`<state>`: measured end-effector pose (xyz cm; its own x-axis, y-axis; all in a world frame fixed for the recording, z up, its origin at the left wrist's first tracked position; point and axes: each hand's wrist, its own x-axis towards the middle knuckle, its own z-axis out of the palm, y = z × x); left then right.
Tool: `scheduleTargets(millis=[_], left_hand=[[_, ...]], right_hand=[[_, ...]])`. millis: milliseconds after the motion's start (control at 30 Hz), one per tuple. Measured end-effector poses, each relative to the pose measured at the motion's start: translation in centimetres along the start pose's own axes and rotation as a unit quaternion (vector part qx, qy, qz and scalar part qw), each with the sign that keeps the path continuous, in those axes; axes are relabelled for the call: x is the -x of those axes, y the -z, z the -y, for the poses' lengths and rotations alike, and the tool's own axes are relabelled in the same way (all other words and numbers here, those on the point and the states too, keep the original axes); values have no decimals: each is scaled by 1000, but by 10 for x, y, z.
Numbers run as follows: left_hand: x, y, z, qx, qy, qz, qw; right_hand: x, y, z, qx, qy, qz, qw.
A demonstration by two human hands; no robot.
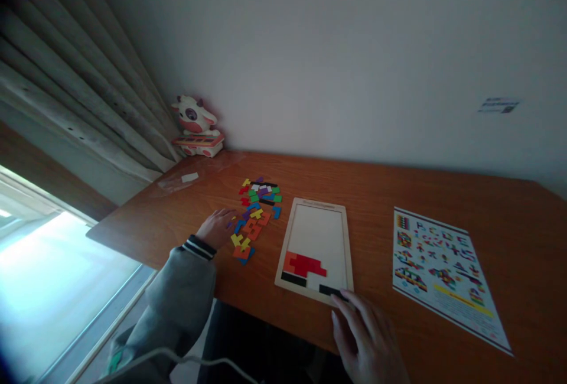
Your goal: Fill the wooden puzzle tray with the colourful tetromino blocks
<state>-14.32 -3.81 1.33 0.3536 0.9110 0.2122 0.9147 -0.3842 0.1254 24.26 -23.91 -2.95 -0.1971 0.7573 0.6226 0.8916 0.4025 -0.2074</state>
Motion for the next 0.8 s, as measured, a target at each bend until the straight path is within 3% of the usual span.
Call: scheduleTargets(millis=[233,500,700,800], left_hand=[[26,2,37,7,29,27,999],[34,1,42,36,53,26,998],[44,-2,40,147,28,-75,986],[48,3,27,185,39,-125,974]], right_hand=[[-3,-1,1,7,-1,-20,1000],[0,0,3,1,-28,-19,999],[5,-3,3,-2,-48,4,999],[5,-3,2,-10,-50,5,999]])
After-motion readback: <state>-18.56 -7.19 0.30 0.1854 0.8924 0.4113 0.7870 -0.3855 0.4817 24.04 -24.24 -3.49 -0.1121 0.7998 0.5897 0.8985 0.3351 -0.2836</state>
